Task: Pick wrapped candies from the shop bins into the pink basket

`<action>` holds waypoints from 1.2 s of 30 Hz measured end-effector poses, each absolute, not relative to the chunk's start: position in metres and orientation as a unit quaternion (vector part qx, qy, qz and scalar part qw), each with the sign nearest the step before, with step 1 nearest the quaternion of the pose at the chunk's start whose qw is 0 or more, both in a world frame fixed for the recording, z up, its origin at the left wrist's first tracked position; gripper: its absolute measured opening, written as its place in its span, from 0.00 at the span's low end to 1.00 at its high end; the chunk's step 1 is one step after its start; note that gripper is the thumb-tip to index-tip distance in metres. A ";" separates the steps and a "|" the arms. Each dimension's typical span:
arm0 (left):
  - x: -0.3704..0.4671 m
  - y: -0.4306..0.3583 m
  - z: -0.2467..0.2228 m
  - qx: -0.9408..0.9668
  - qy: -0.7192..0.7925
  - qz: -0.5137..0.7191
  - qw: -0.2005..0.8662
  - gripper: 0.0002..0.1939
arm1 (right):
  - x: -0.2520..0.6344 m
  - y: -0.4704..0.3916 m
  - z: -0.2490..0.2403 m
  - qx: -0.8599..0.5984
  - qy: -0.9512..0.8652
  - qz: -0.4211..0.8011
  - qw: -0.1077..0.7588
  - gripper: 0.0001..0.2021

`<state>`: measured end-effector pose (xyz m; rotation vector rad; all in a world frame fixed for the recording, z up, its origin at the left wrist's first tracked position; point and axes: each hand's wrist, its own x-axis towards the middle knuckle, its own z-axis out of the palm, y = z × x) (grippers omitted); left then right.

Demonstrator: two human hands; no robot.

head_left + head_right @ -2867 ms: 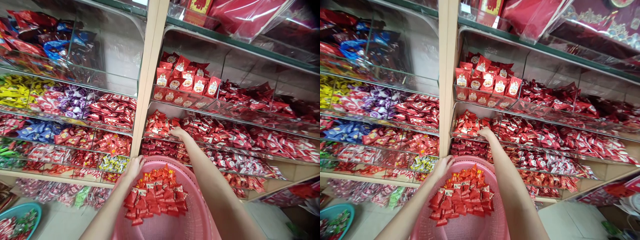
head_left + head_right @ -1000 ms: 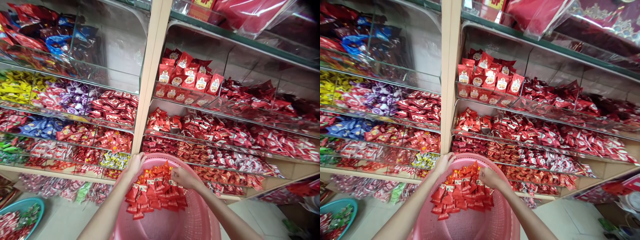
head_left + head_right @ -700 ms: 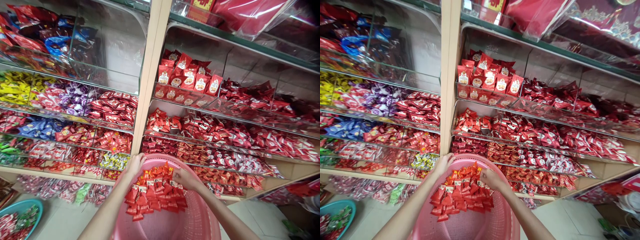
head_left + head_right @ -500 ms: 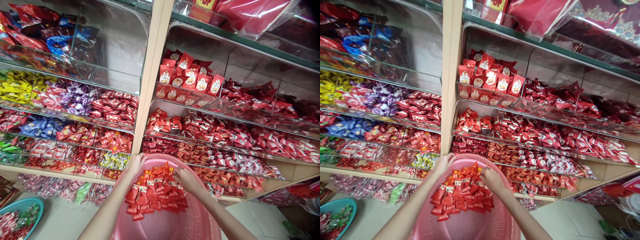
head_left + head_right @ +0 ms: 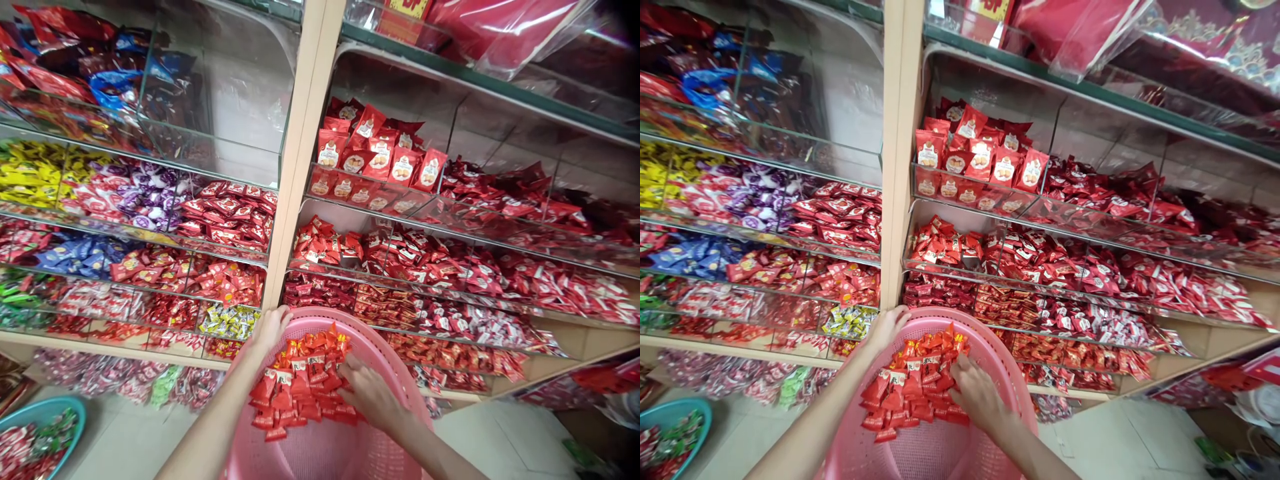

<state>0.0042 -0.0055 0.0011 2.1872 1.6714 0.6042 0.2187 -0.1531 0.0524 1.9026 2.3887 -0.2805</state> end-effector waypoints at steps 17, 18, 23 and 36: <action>0.003 -0.005 -0.001 0.758 0.594 0.204 0.177 0.19 | 0.229 -0.160 0.035 0.606 0.794 -0.040 -0.027 0.08; 0.003 -0.005 -0.001 0.758 0.594 0.204 0.177 0.19 | 0.230 -0.158 0.037 0.597 0.800 -0.042 -0.039 0.08; 0.002 -0.005 -0.001 0.761 0.590 0.207 0.175 0.18 | 0.225 -0.126 0.094 0.558 0.819 -0.028 -0.132 0.11; 0.000 -0.003 -0.005 0.757 0.589 0.222 0.174 0.17 | 0.197 0.059 0.186 0.600 0.756 0.026 -0.260 0.09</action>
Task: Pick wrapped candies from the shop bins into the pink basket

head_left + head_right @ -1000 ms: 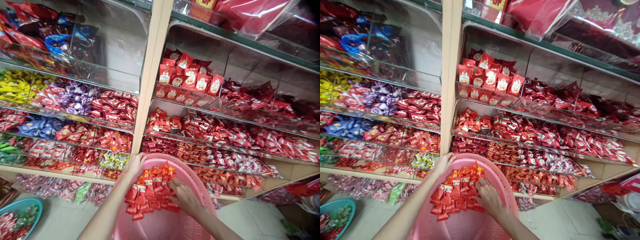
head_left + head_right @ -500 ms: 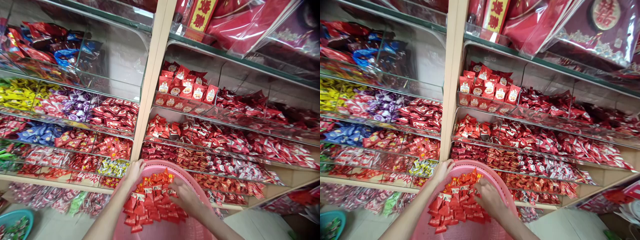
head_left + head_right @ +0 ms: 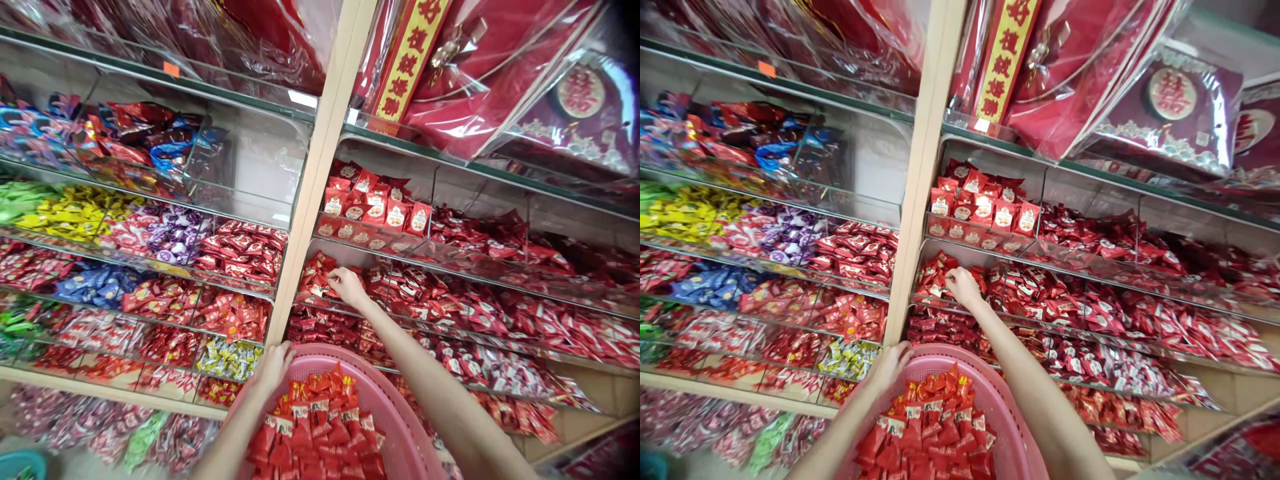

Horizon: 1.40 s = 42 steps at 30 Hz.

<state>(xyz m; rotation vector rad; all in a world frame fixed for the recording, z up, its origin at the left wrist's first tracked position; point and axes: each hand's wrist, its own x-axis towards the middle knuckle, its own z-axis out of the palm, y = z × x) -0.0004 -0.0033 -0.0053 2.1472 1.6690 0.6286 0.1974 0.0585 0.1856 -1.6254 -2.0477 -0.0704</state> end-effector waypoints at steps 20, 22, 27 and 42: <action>-0.001 -0.005 0.000 0.759 0.586 0.214 0.187 0.18 | 0.197 0.103 0.154 -0.630 -0.723 0.067 0.274 0.07; -0.001 -0.005 0.000 0.757 0.591 0.209 0.184 0.18 | 0.199 0.104 0.152 -0.628 -0.714 0.085 0.298 0.05; 0.000 -0.005 0.000 0.757 0.594 0.207 0.178 0.17 | 0.203 0.107 0.148 -0.608 -0.684 0.147 0.375 0.05; 0.001 -0.005 0.002 0.758 0.591 0.205 0.183 0.17 | 0.197 0.097 0.163 -0.530 -0.549 0.285 0.580 0.10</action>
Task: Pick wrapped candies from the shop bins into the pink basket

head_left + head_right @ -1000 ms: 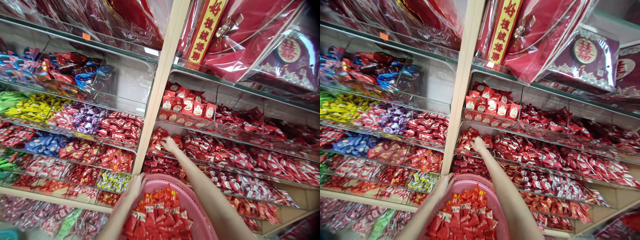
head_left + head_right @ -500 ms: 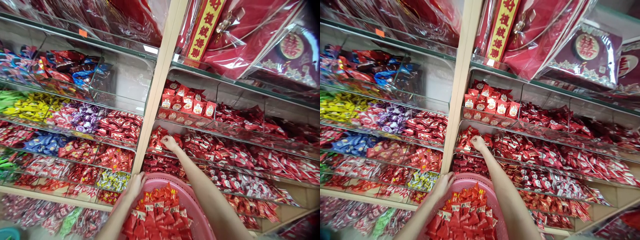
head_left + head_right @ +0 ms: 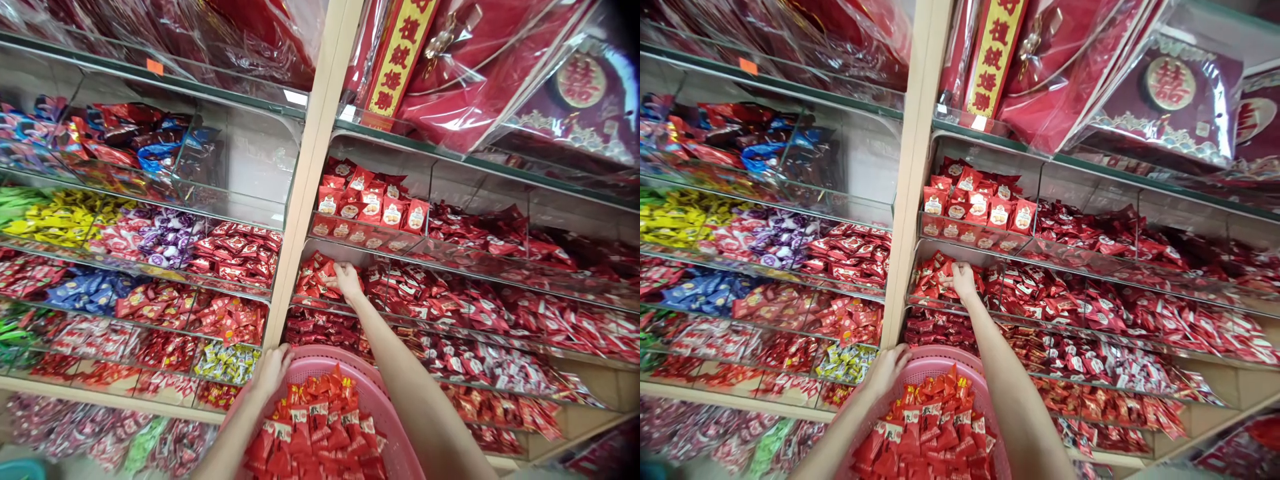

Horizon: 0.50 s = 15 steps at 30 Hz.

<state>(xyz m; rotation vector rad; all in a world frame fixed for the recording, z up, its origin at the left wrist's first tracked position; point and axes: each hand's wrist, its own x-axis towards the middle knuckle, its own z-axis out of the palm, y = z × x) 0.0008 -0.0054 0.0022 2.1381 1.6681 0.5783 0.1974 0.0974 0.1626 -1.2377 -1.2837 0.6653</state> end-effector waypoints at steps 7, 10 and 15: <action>0.001 -0.006 0.001 0.760 0.585 0.218 0.180 0.17 | 0.197 0.050 0.178 -0.468 -0.674 0.085 0.566 0.09; 0.001 -0.005 -0.001 0.757 0.586 0.222 0.184 0.18 | 0.194 0.011 0.167 -0.420 -0.756 -0.048 0.499 0.07; 0.001 -0.005 -0.001 0.755 0.594 0.213 0.181 0.19 | 0.187 -0.042 0.134 -0.369 -0.813 -0.117 0.434 0.09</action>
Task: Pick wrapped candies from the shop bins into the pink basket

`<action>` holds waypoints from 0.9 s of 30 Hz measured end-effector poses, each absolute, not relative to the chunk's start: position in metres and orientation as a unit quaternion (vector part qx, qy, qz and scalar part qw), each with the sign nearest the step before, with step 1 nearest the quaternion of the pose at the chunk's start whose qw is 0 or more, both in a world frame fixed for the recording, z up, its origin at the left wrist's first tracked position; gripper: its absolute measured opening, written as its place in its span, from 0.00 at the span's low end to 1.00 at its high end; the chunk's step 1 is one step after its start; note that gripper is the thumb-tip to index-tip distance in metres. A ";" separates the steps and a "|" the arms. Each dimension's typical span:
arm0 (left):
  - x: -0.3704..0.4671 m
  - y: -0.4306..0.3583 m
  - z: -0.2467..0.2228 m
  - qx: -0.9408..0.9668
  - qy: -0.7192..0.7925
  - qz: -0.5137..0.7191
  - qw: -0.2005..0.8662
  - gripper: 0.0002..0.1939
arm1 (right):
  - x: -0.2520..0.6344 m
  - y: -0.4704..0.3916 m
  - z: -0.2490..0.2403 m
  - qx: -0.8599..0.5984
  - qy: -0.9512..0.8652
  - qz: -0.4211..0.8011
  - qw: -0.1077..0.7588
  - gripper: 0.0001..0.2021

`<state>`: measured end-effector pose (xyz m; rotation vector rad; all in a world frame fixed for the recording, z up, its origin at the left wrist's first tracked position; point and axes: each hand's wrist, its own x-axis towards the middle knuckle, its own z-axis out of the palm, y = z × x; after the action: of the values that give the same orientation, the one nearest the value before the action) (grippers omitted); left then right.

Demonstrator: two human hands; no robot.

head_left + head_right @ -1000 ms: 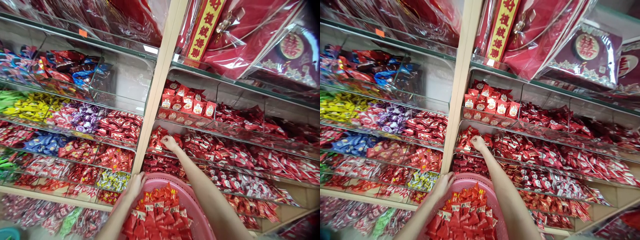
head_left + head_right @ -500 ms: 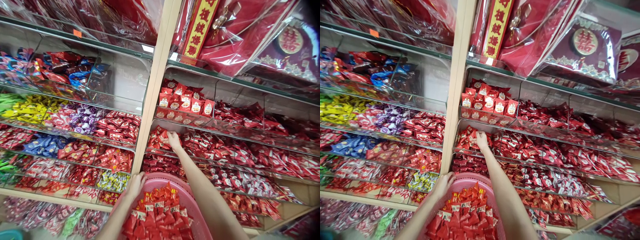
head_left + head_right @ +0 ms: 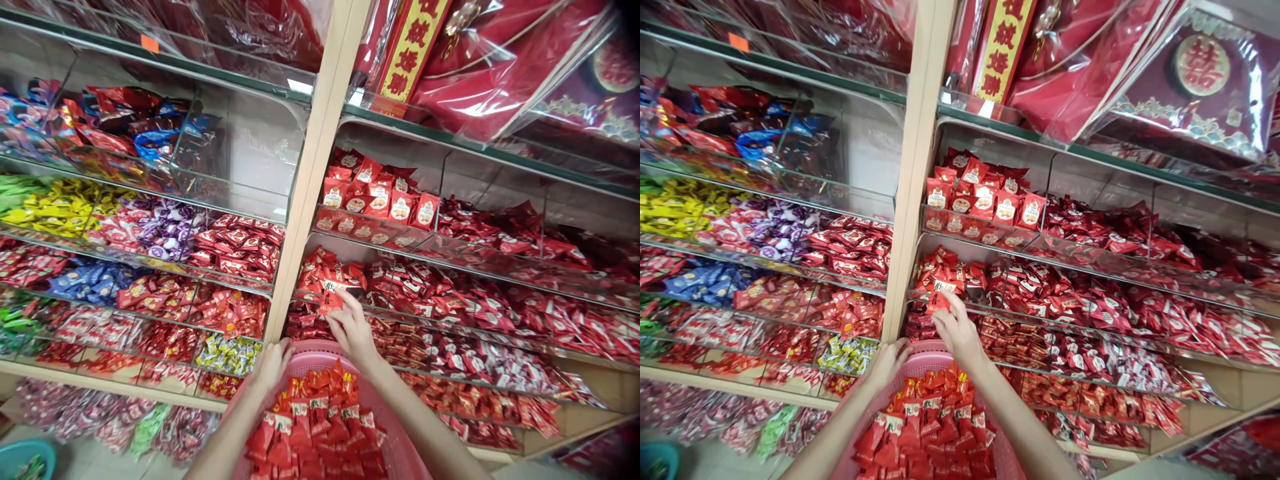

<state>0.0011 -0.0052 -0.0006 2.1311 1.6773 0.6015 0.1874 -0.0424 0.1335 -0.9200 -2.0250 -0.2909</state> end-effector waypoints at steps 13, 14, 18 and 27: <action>0.003 -0.006 0.000 0.760 0.588 0.211 0.177 0.18 | 0.145 -0.129 0.040 -0.412 -0.864 0.171 0.232 0.07; 0.003 -0.006 0.000 0.761 0.585 0.216 0.175 0.17 | 0.142 -0.129 0.037 -0.406 -0.870 0.175 0.218 0.07; 0.002 -0.008 0.005 0.764 0.576 0.225 0.186 0.16 | 0.126 -0.125 0.029 -0.377 -0.896 0.142 0.185 0.07; -0.002 -0.006 0.008 0.765 0.554 0.234 0.230 0.14 | 0.098 -0.124 -0.003 -0.363 -0.905 0.113 0.191 0.06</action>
<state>-0.0019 -0.0065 0.0082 2.1056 1.5241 0.6443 0.0978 -0.1239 -0.0025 -1.0208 -2.5408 0.3183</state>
